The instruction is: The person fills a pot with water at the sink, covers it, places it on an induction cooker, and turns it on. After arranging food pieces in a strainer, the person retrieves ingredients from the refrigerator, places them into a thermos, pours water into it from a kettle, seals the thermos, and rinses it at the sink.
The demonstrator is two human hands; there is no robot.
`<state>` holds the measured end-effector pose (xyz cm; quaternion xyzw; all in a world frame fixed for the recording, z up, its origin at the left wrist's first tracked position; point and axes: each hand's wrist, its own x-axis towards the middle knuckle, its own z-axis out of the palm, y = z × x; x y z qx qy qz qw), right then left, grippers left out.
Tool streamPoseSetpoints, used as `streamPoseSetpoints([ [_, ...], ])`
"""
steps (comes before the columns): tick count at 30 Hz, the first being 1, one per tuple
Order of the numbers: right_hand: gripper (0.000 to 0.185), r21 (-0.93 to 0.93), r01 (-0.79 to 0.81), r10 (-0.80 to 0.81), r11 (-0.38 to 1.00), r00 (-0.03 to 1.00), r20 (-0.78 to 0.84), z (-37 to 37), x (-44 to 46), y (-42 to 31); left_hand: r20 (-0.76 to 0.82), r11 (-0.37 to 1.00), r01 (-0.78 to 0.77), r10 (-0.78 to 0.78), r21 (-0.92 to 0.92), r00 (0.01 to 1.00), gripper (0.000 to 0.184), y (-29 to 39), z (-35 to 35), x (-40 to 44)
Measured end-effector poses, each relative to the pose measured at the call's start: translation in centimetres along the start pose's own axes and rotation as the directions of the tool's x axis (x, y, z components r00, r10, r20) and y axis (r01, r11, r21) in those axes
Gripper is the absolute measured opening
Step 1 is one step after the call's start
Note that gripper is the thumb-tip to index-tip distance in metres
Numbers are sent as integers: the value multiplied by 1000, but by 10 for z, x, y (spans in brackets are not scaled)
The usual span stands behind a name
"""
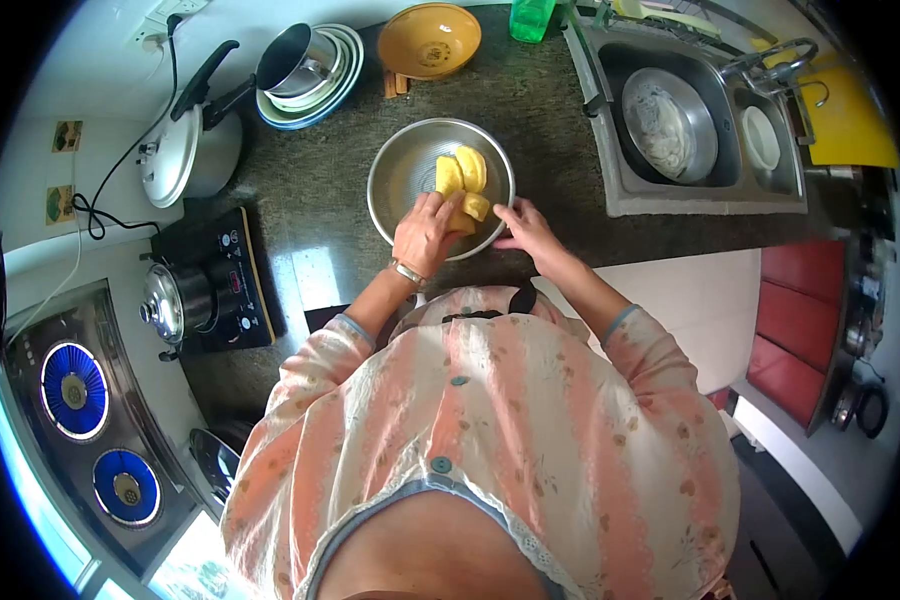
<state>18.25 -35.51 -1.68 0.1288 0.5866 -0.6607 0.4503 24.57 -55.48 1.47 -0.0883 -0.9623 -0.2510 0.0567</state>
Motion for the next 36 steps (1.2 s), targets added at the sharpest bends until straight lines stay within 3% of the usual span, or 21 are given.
streamPoseSetpoints([
  [1, 50, -360, 285, -360, 889, 918, -163, -13, 8, 8, -5, 1000, -3, 3, 20, 1000, 61, 6, -1, 1],
  [2, 54, -695, 424, -702, 581, 694, -163, -27, 17, 14, -14, 1000, 12, -11, 23, 1000, 61, 10, 1, 2],
  [3, 56, -780, 500, -821, 376, 569, -31, -22, -6, -16, -10, 998, 38, -37, 51, 999, 61, 12, 4, 1],
  [4, 51, -749, 597, -877, 288, 478, 43, -12, -21, -39, -2, 995, 65, -65, 79, 998, 60, 15, 6, 0],
  [7, 48, -411, 767, -795, 493, 589, 146, 8, -22, -53, -38, 991, 91, -88, 95, 995, 61, 20, 9, -3],
  [10, 50, -346, 632, -634, 694, 763, 122, 24, 15, -33, -55, 989, 92, -86, 113, 995, 64, 21, 10, -3],
  [11, 53, -373, 465, -489, 803, 872, 36, 28, 22, -33, -43, 989, 76, -71, 128, 997, 64, 20, 9, -6],
  [12, 53, -366, 468, -487, 804, 872, 45, 35, 24, -38, -42, 987, 83, -78, 137, 996, 64, 19, 7, -8],
  [14, 59, -150, 250, -241, 957, 968, 73, 44, 31, -48, -52, 991, 47, -41, 126, 998, 66, 18, 4, -10],
  [16, 67, -171, 176, -162, 969, 982, 95, 40, 70, -35, -51, 991, 49, -43, 125, 998, 63, 15, 4, -10],
  [18, 73, -350, 157, -198, 924, 977, -84, 51, 93, -23, -54, 990, 141, -140, 18, 989, 59, 9, 1, -7],
  [19, 76, -458, 178, -242, 871, 967, -83, 56, 93, -26, -74, 986, 168, -167, 5, 983, 55, 8, -3, -6],
  [24, 73, -608, 120, -226, 785, 969, -101, 67, 96, -31, -125, 956, 274, -286, -105, 950, 52, -5, -2, -7],
  [26, 65, -589, 107, -173, 801, 983, -56, 65, 97, -35, -105, 944, 302, -316, -131, 943, 50, -11, -3, -9],
  [28, 56, -512, 101, -152, 853, 987, -57, 66, 97, -45, -168, 947, 229, -269, -224, 948, 47, -18, -7, -8],
  [31, 52, -232, -110, 134, 966, 987, 93, 62, 96, -60, -187, 912, 212, -290, -351, 938, 46, -23, -16, -8],
  [36, 60, 2, -46, 45, 999, 996, 78, 72, 67, -68, -241, 936, 133, -219, -327, 946, 50, -25, -19, -17],
])
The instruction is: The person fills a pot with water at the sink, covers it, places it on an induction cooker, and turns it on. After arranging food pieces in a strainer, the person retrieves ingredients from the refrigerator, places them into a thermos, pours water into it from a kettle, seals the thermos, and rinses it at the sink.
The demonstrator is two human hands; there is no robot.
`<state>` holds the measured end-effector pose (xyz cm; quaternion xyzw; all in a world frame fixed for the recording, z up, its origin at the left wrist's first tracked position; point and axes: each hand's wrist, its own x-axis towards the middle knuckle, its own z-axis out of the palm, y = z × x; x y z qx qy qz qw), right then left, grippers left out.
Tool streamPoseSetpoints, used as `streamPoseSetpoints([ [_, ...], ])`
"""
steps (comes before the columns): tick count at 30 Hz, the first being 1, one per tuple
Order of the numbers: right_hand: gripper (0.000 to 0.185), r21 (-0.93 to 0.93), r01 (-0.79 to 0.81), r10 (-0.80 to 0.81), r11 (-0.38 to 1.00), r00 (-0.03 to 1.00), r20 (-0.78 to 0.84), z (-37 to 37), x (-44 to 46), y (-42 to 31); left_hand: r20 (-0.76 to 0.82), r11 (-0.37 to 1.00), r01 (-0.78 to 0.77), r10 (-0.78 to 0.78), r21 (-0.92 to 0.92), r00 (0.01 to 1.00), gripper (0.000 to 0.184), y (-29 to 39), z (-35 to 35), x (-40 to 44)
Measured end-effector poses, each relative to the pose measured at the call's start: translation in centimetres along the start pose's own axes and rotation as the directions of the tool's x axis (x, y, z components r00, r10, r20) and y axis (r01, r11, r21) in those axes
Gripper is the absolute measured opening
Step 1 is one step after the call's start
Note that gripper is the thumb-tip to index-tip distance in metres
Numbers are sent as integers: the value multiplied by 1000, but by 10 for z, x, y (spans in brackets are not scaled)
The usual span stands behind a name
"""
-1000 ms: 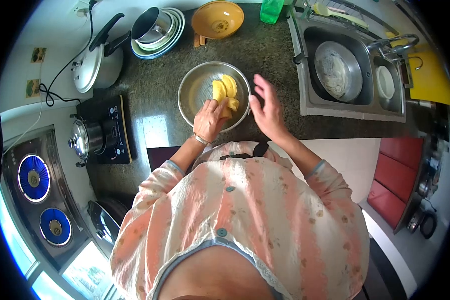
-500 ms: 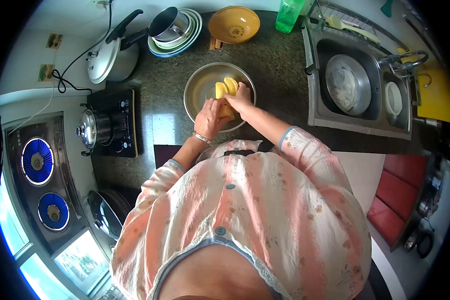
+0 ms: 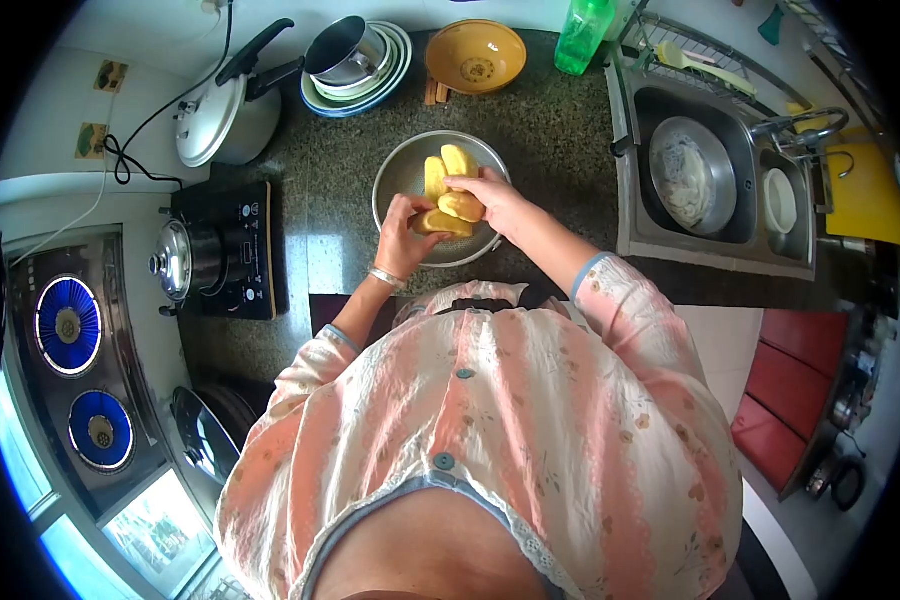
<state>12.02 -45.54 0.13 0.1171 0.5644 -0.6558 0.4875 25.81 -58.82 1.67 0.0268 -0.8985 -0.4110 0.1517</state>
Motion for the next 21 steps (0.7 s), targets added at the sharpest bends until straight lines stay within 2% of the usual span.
streamPoseSetpoints([
  [2, 57, 65, 106, -107, 992, 994, 14, 4, -10, 0, -166, 959, 165, -206, -231, 964, 52, 5, 4, -7],
  [3, 56, 88, 175, -181, 981, 982, 59, 6, -13, 1, -192, 895, 245, -333, -374, 923, 57, 6, 8, -9],
  [4, 56, 88, 175, -181, 981, 982, 59, 9, -18, 5, -192, 895, 245, -333, -374, 923, 57, 3, 7, -9],
  [6, 59, 114, 405, -406, 907, 914, -11, 17, -27, 13, 44, 674, 404, -484, -619, 874, 62, -5, 6, -9],
  [8, 61, 123, 424, -428, 897, 904, 10, 19, -33, 15, 74, 658, 413, -478, -629, 875, 63, -14, 5, -7],
  [10, 60, 129, 486, -495, 864, 867, 51, 21, -40, 13, 211, 617, 516, -499, -595, 840, 62, -9, -4, -1],
  [12, 60, 146, 498, -509, 855, 859, 49, 23, -43, 8, 203, 596, 485, -478, -640, 855, 57, -3, -2, 3],
  [14, 60, 12, 472, -471, 881, 876, 103, 22, -44, 1, 187, 712, 523, -499, -467, 846, 52, 11, -3, 9],
  [15, 60, 12, 474, -473, 880, 875, 102, 23, -45, -3, 203, 658, 539, -518, -526, 831, 49, 17, -3, 10],
  [17, 58, -86, 432, -427, 898, 901, 74, 22, -46, -7, 201, 673, 541, -518, -505, 831, 51, 16, -2, 9],
  [19, 58, -21, 428, -426, 904, 903, 62, 17, -40, -3, 201, 684, 546, -520, -484, 830, 52, 14, -1, 6],
  [20, 58, 42, 421, -423, 906, 904, 57, 14, -36, -1, 204, 675, 497, -467, -545, 860, 55, 11, -1, 3],
  [21, 58, 129, 324, -332, 937, 942, 49, 11, -36, -5, 200, 661, 445, -414, -604, 888, 57, 9, -1, 1],
])
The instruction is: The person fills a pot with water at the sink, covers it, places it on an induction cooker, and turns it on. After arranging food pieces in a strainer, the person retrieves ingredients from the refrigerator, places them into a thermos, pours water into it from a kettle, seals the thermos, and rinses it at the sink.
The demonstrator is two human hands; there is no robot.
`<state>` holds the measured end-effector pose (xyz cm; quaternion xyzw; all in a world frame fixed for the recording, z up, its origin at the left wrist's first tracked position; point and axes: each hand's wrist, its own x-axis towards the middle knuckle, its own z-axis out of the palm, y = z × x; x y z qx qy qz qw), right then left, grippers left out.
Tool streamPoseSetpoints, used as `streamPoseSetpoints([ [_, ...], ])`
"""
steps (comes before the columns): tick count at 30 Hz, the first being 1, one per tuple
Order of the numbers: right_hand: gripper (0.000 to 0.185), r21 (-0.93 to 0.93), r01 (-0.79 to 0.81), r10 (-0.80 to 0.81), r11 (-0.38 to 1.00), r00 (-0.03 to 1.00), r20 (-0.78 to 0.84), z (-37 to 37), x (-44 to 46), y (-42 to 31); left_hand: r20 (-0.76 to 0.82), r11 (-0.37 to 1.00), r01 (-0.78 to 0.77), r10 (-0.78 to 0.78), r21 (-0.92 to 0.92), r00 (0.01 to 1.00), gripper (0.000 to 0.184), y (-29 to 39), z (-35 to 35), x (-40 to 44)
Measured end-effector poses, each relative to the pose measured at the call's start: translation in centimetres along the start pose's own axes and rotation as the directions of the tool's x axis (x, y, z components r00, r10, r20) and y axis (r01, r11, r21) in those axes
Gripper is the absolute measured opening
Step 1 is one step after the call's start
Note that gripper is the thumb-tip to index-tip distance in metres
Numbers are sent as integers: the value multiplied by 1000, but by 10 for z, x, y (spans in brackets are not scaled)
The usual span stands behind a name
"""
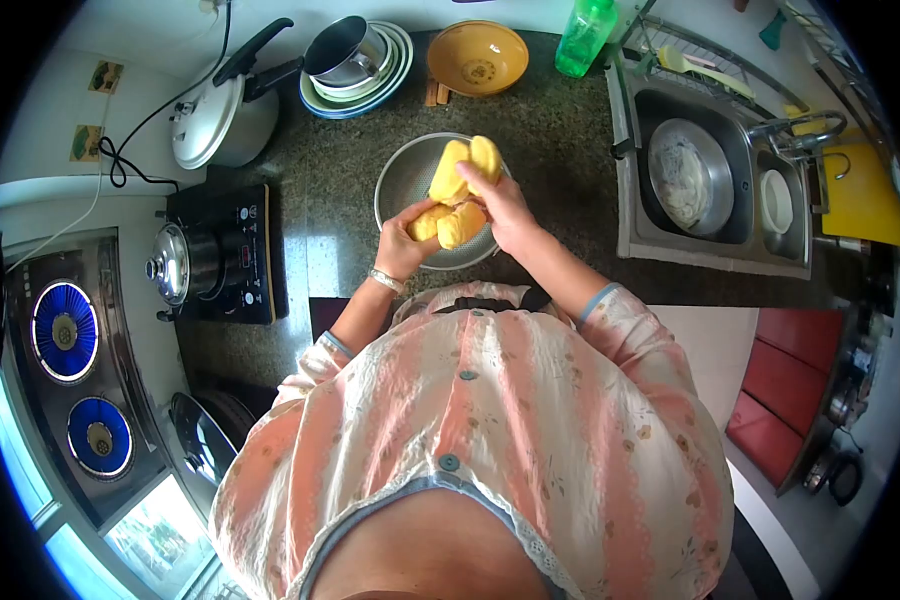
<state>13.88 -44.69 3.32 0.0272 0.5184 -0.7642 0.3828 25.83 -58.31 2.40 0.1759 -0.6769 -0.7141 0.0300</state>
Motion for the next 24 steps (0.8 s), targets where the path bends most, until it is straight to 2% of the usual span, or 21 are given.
streamPoseSetpoints([
  [1, 58, 94, -96, 97, 991, 995, -11, -2, 2, -4, -3, 1000, 2, -2, 1, 1000, 57, -2, 0, 0],
  [3, 54, 48, -45, 45, 998, 999, -2, -2, 7, 1, -23, 996, 8, -6, 86, 1000, 57, -4, 1, 2],
  [5, 54, 31, 78, -79, 996, 997, 22, 1, 12, 4, -55, 999, 22, -21, 30, 998, 58, -7, 3, 5],
  [7, 54, 40, 44, -43, 998, 999, -17, -2, 18, -1, -83, 990, -106, 114, 92, 990, 61, -10, 1, 8],
  [8, 54, 49, 12, -9, 999, 999, -54, -4, 20, -4, -85, 990, -105, 113, 92, 990, 61, -12, -2, 7],
  [10, 56, 66, 0, 2, 998, 1000, -28, -2, 17, -20, -114, 922, -156, 208, 354, 971, 57, -8, -6, 4],
  [11, 58, 84, -10, 11, 996, 1000, -6, -3, 16, -25, -117, 923, -154, 207, 353, 971, 57, -11, -6, 7],
  [13, 56, 109, -34, 30, 993, 999, 37, -7, 20, -19, -73, 793, -275, 372, 544, 925, 50, -21, -4, 12],
  [15, 54, 78, 41, -44, 996, 998, 44, -6, 23, -13, -45, 788, -280, 362, 548, 931, 49, -27, 2, 17],
  [17, 50, 64, 28, -30, 998, 999, 24, -6, 20, -11, 63, 731, -314, 349, 606, 935, 53, -30, 6, 20],
  [18, 49, 30, -3, 2, 1000, 999, 47, -6, 18, -14, 182, 682, -377, 342, 627, 922, 66, -32, 3, 21],
  [19, 48, -4, -35, 35, 999, 997, 68, -7, 17, -15, 183, 683, -377, 341, 626, 922, 66, -34, 1, 20],
  [21, 51, -14, -38, 39, 999, 995, 90, -10, 18, -13, 217, 613, -362, 300, 702, 929, 79, -30, -2, 14],
  [22, 52, -108, 19, -11, 994, 997, 75, -11, 18, -13, 247, 739, -333, 229, 585, 942, 98, -15, -9, 13],
  [23, 54, -201, 74, -62, 977, 996, 64, -11, 17, -12, 248, 740, -333, 228, 585, 942, 98, -1, -8, 14],
  [24, 56, -249, 89, -77, 964, 995, 59, -12, 16, -10, 178, 836, -314, 260, 449, 949, 103, 13, -6, 15],
])
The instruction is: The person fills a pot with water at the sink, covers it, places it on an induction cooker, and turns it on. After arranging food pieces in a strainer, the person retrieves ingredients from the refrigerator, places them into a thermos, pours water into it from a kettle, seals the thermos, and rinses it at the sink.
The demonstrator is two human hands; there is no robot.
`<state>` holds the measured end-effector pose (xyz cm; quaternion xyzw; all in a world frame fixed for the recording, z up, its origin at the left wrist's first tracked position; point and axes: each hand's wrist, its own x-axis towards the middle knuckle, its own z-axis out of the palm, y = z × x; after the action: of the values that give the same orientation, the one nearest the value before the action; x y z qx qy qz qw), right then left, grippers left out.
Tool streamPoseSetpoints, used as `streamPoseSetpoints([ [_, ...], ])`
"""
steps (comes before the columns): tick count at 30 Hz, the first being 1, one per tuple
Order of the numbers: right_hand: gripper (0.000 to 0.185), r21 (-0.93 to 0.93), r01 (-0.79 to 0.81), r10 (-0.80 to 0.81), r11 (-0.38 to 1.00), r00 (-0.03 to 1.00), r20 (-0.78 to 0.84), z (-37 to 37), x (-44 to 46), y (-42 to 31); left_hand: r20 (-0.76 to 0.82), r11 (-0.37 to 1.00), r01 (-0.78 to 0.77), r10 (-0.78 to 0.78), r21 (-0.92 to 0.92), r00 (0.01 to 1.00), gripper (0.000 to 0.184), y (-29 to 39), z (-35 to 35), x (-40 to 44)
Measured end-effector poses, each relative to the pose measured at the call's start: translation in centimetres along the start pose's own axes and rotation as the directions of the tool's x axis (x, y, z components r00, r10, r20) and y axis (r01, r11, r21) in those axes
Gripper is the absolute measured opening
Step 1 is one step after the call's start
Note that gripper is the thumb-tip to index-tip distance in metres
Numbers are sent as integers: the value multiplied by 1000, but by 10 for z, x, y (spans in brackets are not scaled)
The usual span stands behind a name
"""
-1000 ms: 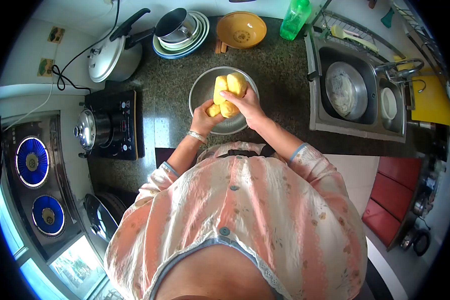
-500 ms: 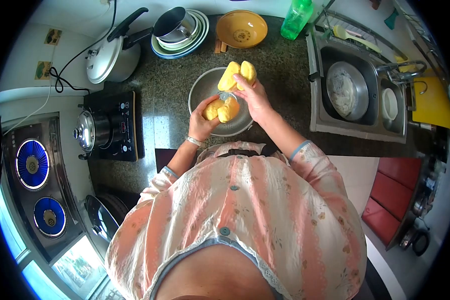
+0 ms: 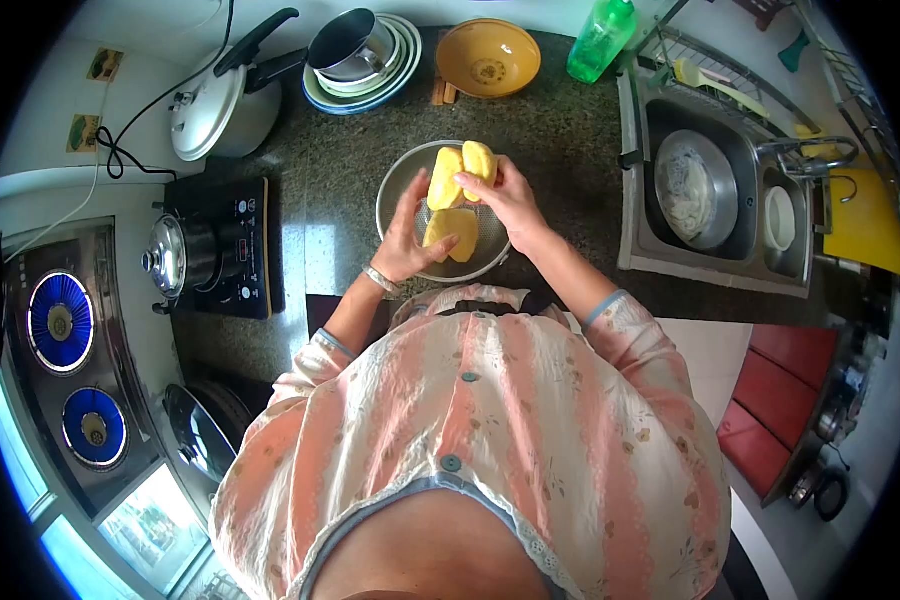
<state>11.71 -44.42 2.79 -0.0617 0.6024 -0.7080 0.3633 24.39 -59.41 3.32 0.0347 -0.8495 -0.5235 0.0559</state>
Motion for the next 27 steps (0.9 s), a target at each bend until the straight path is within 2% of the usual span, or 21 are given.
streamPoseSetpoints([
  [1, 56, 3, -5, 5, 1000, 1000, 3, 2, -1, 2, -76, 986, 10, -23, -165, 997, 107, 8, -4, 2],
  [3, 55, -96, 97, -91, 991, 994, 68, 12, -4, 1, -99, 991, 19, -32, -129, 995, 114, 15, -9, 10],
  [5, 54, -282, 88, -53, 955, 990, 128, 19, -11, -7, -88, 993, -45, 54, 105, 995, 108, 24, -15, 18],
  [6, 53, -321, 100, -55, 942, 988, 147, 18, -9, -5, -74, 990, -73, 83, 122, 994, 98, 21, -15, 20],
  [8, 51, -360, 111, -54, 926, 985, 165, 14, -8, -3, -52, 993, -55, 61, 106, 997, 92, 17, -15, 17],
  [10, 48, -399, 165, -56, 902, 961, 272, 10, -8, -5, -26, 995, -39, 42, 90, 999, 86, 18, -15, 15],
  [11, 48, -400, 163, -54, 902, 962, 269, 9, -9, -6, -20, 998, -24, 25, 53, 999, 84, 20, -15, 14],
  [13, 48, -282, 112, -7, 953, 937, 350, 8, -10, -9, -12, 1000, -7, 7, 15, 1000, 82, 22, -16, 13],
  [20, 41, -142, 66, -10, 988, 931, 366, 7, -15, -7, 72, 999, -44, 43, 17, 996, 78, 30, -26, 18],
  [22, 39, -99, 103, -62, 990, 934, 351, 8, -16, -6, 92, 999, -34, 33, 7, 995, 77, 29, -28, 19],
  [27, 40, -42, 58, -41, 997, 941, 336, 8, -23, -2, 146, 994, -106, 103, 14, 984, 75, 27, -32, 22],
])
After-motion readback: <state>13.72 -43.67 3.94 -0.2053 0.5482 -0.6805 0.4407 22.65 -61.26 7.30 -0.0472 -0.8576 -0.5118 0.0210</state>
